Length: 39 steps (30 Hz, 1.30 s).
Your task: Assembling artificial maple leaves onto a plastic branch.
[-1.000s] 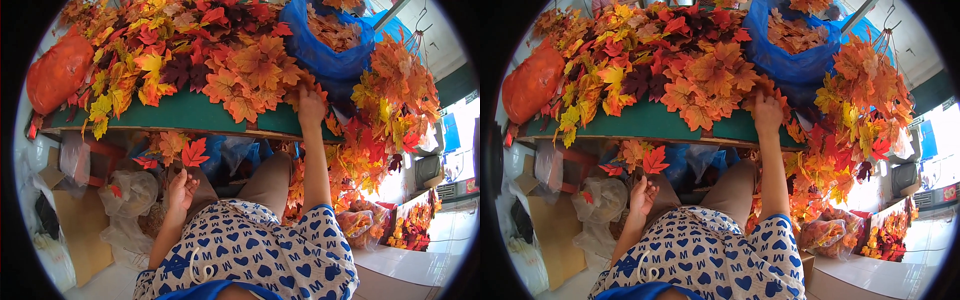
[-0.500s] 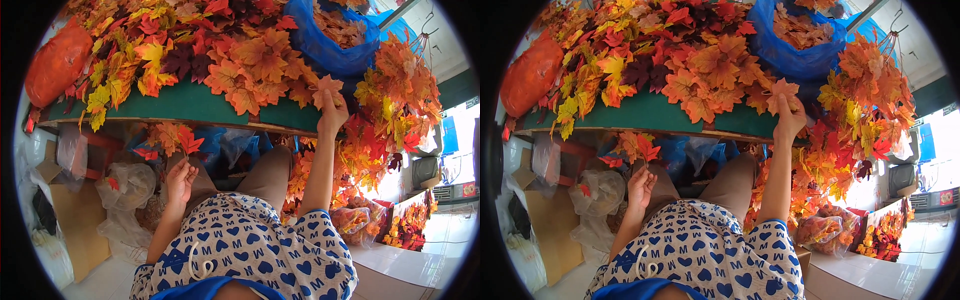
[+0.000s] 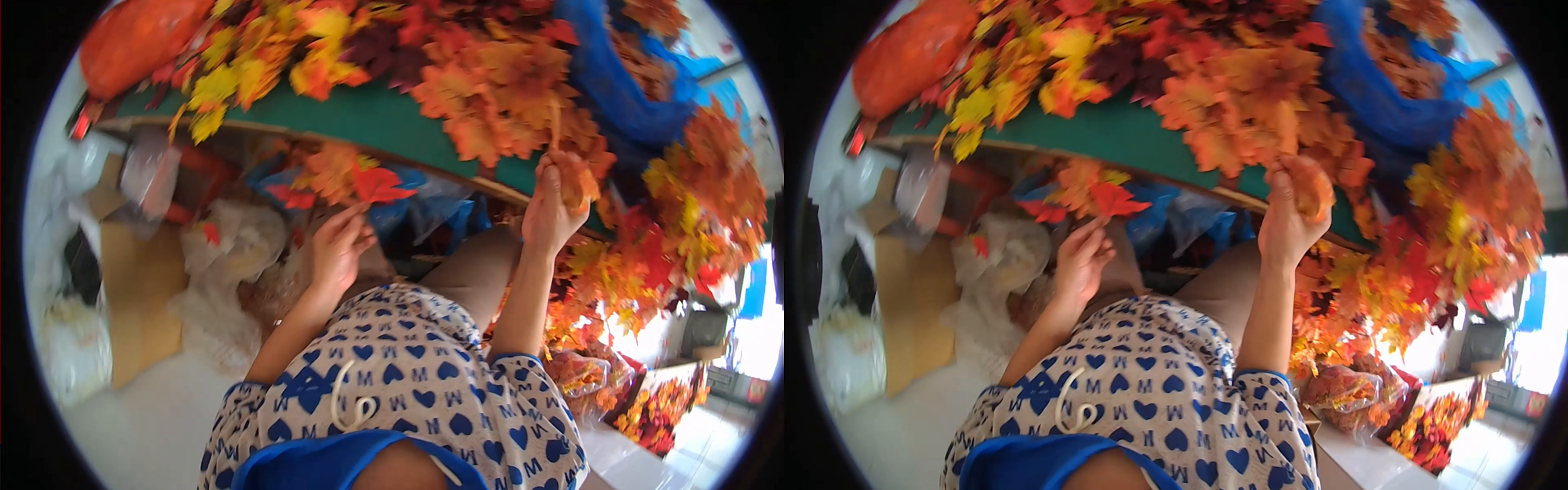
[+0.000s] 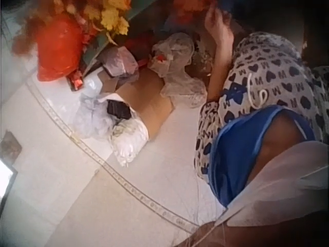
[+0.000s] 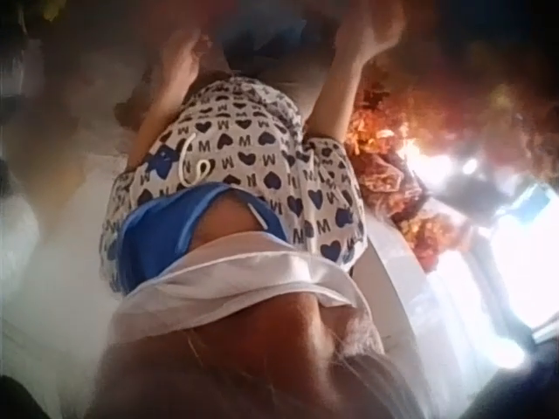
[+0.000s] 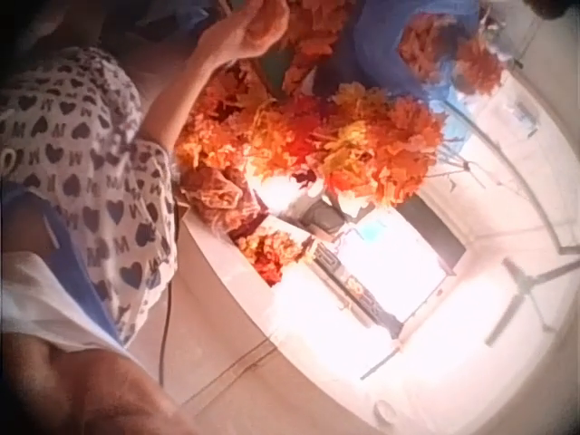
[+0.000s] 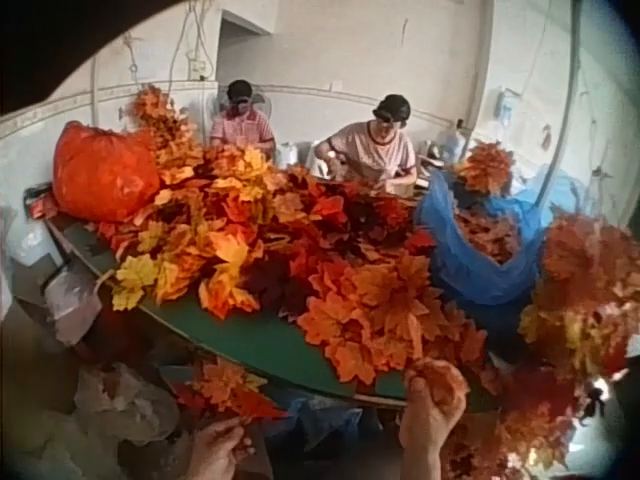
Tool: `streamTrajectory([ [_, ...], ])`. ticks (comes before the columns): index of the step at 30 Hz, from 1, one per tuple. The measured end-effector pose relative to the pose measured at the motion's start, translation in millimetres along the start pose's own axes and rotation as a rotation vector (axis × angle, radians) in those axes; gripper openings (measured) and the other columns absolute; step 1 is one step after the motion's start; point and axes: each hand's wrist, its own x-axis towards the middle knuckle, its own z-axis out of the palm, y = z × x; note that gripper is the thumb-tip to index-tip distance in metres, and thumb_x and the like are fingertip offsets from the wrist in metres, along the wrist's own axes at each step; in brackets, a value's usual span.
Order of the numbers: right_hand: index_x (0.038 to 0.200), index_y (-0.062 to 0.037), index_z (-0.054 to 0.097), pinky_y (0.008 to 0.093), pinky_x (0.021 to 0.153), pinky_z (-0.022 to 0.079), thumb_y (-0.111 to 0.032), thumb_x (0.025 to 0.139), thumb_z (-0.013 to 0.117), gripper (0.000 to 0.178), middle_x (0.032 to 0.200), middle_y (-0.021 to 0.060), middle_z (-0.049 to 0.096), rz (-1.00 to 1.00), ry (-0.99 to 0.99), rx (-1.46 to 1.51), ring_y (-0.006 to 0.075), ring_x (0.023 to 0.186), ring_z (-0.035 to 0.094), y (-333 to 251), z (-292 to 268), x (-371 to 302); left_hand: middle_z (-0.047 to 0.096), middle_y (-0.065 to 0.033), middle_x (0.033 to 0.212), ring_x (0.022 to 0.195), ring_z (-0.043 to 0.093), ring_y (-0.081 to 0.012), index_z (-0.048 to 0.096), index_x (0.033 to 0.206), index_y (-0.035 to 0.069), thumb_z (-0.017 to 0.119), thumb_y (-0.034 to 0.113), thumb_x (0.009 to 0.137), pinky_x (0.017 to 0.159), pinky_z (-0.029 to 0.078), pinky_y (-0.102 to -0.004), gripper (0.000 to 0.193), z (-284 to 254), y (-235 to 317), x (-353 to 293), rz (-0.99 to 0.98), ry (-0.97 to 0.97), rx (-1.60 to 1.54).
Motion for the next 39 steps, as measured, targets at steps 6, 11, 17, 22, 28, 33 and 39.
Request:
streamTrajectory([
  [6,0.084,-0.0002,0.059,0.0239,0.067,0.051,0.009,0.075,0.067,0.015,0.094,0.0100,0.061,0.536,-0.283,-0.008,0.0169,0.078,0.063,50.2,24.7,-102.1,0.058,-0.0032,0.086,0.072,0.058,-0.0102,0.054,0.118,0.001,0.054,0.004,0.090,0.061,0.055,-0.0268,0.028,11.1,2.8,-3.4,0.073,-0.092,-0.053],
  [11,0.089,-0.0013,0.060,0.0219,0.060,0.049,0.003,0.080,0.067,0.013,0.084,0.0022,0.063,0.834,-0.399,-0.051,0.0106,0.076,0.062,68.4,33.6,-134.4,0.056,-0.0039,0.088,0.070,0.057,-0.0106,0.052,0.119,0.000,0.052,0.001,0.090,0.062,0.056,-0.0272,0.029,14.1,9.8,-4.8,0.075,-0.093,-0.133],
  [17,0.094,-0.0030,0.056,0.0269,0.071,0.055,-0.002,0.085,0.062,0.010,0.088,0.0065,0.063,0.948,-0.370,-0.075,0.0147,0.075,0.063,61.7,33.3,-139.4,0.057,-0.0051,0.092,0.078,0.060,-0.0128,0.049,0.119,-0.001,0.054,0.002,0.090,0.074,0.054,-0.0264,0.030,16.5,21.4,4.3,0.036,-0.058,-0.194],
  [22,0.091,-0.0040,0.055,0.0231,0.060,0.053,-0.003,0.087,0.060,0.007,0.093,0.0088,0.064,1.004,-0.315,-0.179,0.0152,0.072,0.064,40.1,30.4,-149.6,0.058,-0.0069,0.097,0.087,0.060,-0.0156,0.043,0.116,0.000,0.058,-0.001,0.086,0.081,0.051,-0.0279,0.034,13.1,15.3,11.5,0.037,-0.007,-0.175],
  [28,0.094,-0.0018,0.054,0.0232,0.060,0.053,0.002,0.085,0.061,0.012,0.087,0.0081,0.064,0.863,-0.188,-0.070,0.0146,0.068,0.063,56.2,21.0,-160.9,0.056,-0.0069,0.104,0.087,0.056,-0.0120,0.057,0.105,0.000,0.056,0.010,0.091,0.077,0.047,-0.0245,0.018,4.3,-6.5,0.1,-0.184,-0.269,-0.191],
  [33,0.091,-0.0007,0.056,0.0274,0.070,0.055,0.002,0.085,0.061,0.008,0.089,0.0106,0.064,0.737,-0.066,-0.035,0.0175,0.077,0.064,56.3,15.7,-150.5,0.058,-0.0039,0.091,0.078,0.056,-0.0108,0.060,0.101,0.000,0.053,0.020,0.094,0.075,0.049,-0.0262,0.023,22.7,-5.5,-0.2,0.148,-0.186,-0.027],
  [39,0.092,0.0008,0.056,0.0306,0.076,0.056,0.001,0.084,0.063,0.011,0.092,0.0119,0.064,0.847,-0.032,0.142,0.0205,0.083,0.065,47.5,16.2,-141.5,0.052,-0.0032,0.092,0.068,0.055,-0.0084,0.059,0.109,-0.002,0.052,0.011,0.094,0.059,0.049,-0.0225,0.022,20.0,1.1,1.3,0.187,-0.267,0.181],
])
